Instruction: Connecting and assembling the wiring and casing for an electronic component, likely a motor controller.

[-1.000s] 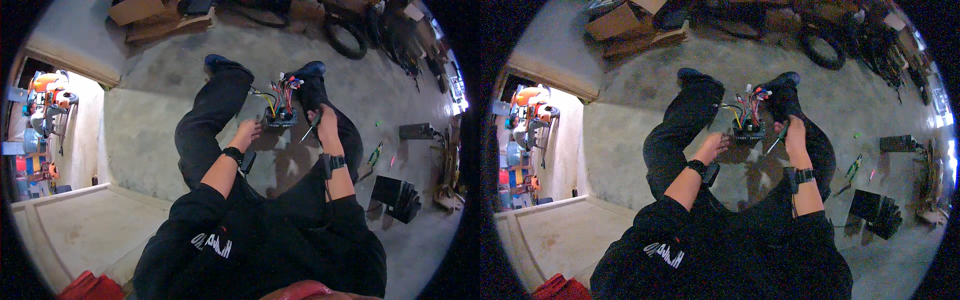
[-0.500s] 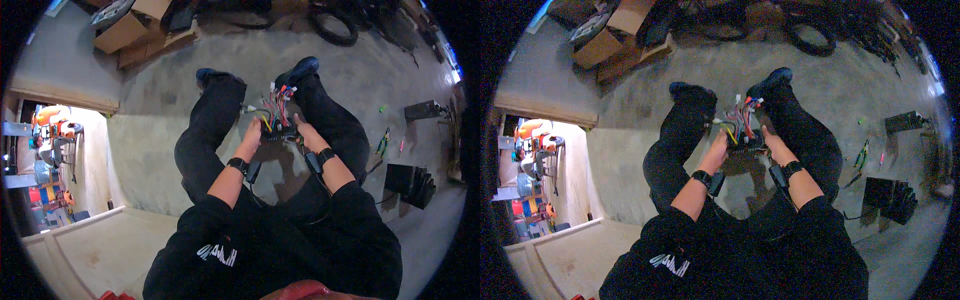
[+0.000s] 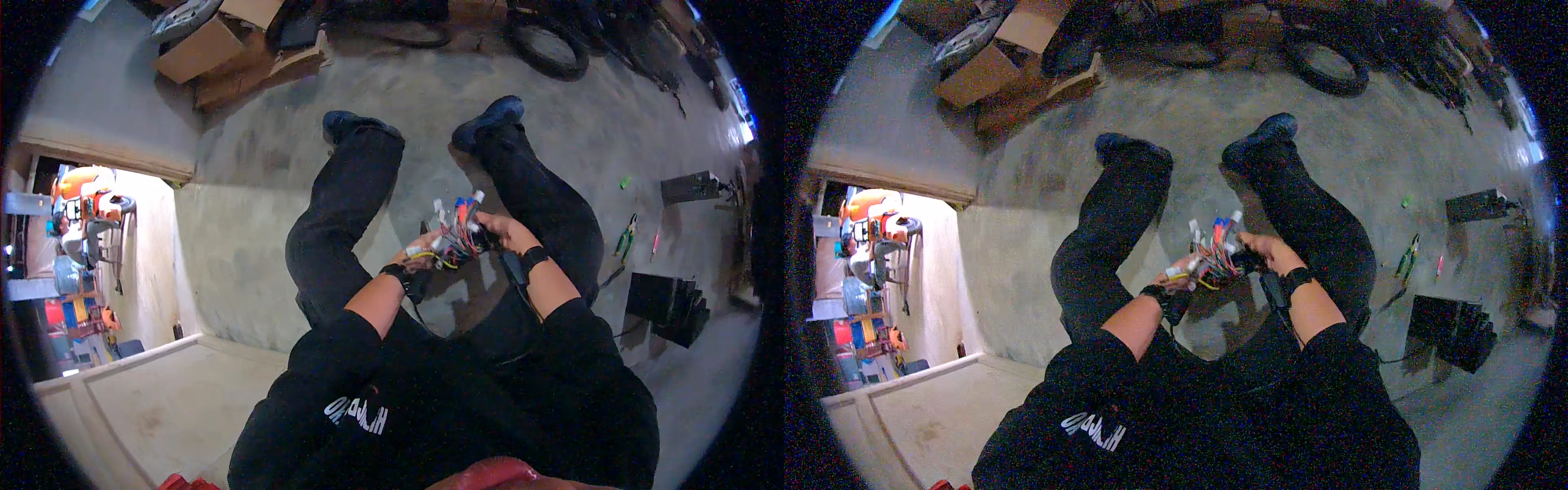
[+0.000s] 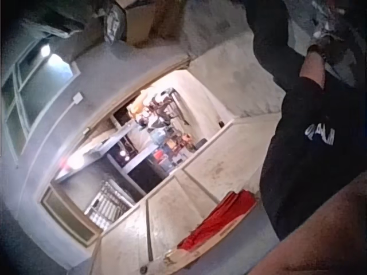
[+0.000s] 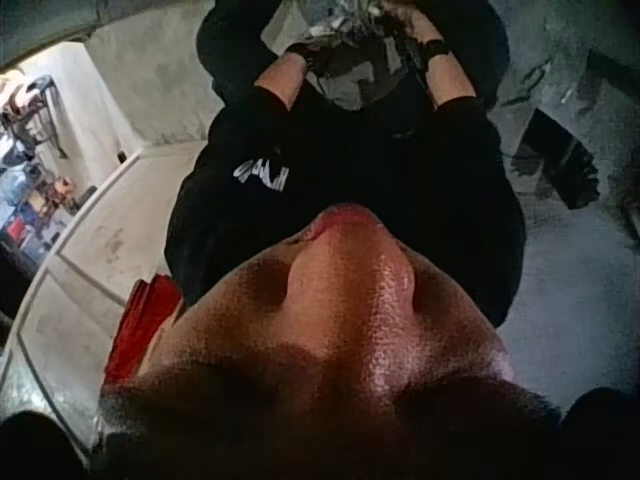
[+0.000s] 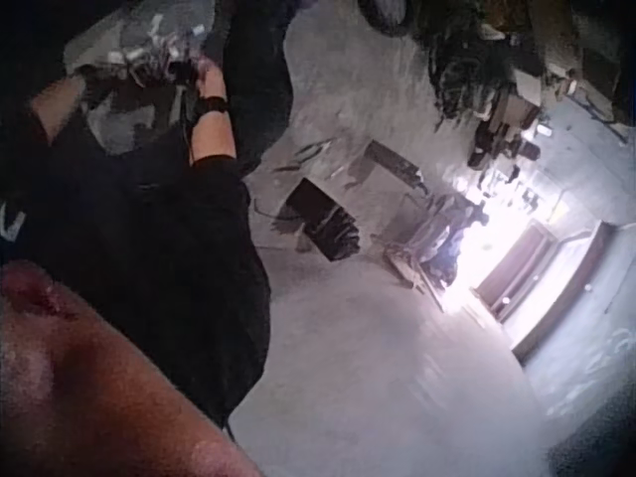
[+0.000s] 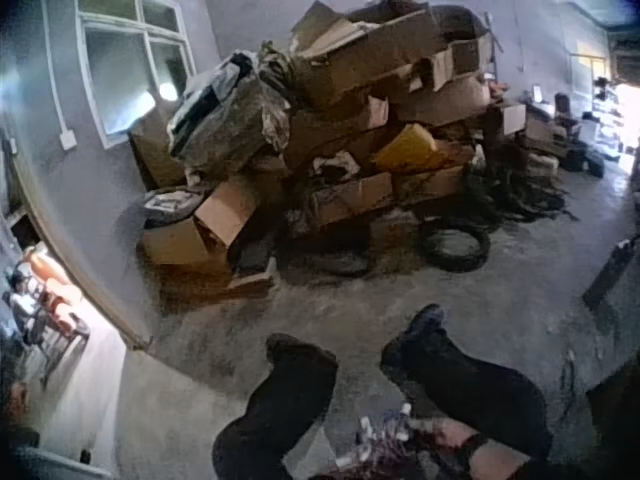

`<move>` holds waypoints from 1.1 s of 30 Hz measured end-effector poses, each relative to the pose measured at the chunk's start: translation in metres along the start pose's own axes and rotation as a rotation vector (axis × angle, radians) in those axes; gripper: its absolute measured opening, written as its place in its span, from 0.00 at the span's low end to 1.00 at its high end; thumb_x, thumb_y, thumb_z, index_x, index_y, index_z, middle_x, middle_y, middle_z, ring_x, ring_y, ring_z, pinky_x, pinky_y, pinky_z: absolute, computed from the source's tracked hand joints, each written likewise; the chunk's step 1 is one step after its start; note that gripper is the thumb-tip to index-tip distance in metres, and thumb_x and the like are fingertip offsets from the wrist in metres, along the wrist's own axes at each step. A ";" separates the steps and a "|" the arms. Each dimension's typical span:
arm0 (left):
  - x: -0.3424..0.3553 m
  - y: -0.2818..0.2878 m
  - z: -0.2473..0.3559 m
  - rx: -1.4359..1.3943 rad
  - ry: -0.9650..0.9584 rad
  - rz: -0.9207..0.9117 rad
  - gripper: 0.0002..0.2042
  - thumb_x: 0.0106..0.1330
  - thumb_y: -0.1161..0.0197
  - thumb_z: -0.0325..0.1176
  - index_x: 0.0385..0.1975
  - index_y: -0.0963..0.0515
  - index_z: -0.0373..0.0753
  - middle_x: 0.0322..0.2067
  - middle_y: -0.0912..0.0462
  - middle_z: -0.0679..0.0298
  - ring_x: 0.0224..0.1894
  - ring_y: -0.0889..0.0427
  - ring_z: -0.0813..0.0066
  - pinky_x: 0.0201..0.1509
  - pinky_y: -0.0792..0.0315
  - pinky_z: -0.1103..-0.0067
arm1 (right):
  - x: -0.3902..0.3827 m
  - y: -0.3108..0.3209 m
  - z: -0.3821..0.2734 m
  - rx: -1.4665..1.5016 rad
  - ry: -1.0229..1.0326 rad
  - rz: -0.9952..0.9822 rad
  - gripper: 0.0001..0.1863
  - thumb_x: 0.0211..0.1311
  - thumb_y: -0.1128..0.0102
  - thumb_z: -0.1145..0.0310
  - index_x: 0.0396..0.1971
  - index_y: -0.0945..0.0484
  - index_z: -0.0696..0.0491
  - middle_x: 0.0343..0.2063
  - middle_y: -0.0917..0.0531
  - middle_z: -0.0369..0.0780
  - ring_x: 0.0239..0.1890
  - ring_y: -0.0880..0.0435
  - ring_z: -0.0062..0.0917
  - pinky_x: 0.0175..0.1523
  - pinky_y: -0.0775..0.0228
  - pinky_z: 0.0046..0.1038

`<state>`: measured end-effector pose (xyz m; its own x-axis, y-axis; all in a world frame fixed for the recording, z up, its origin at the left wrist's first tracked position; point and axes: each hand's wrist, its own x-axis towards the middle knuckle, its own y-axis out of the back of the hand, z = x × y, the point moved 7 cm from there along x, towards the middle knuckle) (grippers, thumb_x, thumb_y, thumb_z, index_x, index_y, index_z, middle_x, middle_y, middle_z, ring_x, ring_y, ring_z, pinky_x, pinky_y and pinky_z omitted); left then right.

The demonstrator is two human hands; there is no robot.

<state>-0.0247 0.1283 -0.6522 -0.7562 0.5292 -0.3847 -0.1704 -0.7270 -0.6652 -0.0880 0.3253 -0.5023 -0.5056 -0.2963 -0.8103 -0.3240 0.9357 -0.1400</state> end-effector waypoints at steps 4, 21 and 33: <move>-0.015 -0.083 0.033 -0.041 0.230 -0.038 0.18 0.74 0.45 0.46 0.48 0.20 0.36 0.39 0.13 0.64 0.38 0.16 0.79 0.43 0.21 0.77 | 0.021 0.008 0.019 -0.378 -0.118 -0.147 0.16 0.67 0.42 0.55 0.43 0.14 0.48 0.34 0.13 0.32 0.30 0.17 0.17 0.34 0.26 0.25; -0.036 -0.103 0.178 0.492 -0.182 0.401 0.38 0.55 0.23 0.34 0.63 0.37 0.31 0.55 0.23 0.54 0.57 0.23 0.65 0.61 0.29 0.71 | -0.016 -0.011 -0.070 -0.374 0.296 0.021 0.29 0.49 0.24 0.60 0.48 0.19 0.62 0.40 0.14 0.39 0.39 0.18 0.22 0.46 0.29 0.25; -0.045 -0.100 0.185 0.798 -0.257 0.503 0.38 0.51 0.24 0.27 0.62 0.38 0.27 0.55 0.24 0.49 0.58 0.23 0.60 0.62 0.29 0.69 | -0.003 -0.010 -0.058 -0.548 0.637 0.216 0.51 0.36 0.18 0.62 0.64 0.34 0.63 0.58 0.22 0.51 0.63 0.25 0.37 0.68 0.37 0.32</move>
<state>-0.0906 0.0965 -0.4495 -0.9561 0.0334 -0.2913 -0.0960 -0.9744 0.2035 -0.1293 0.3055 -0.4656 -0.8990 -0.3270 -0.2914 -0.4259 0.8080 0.4072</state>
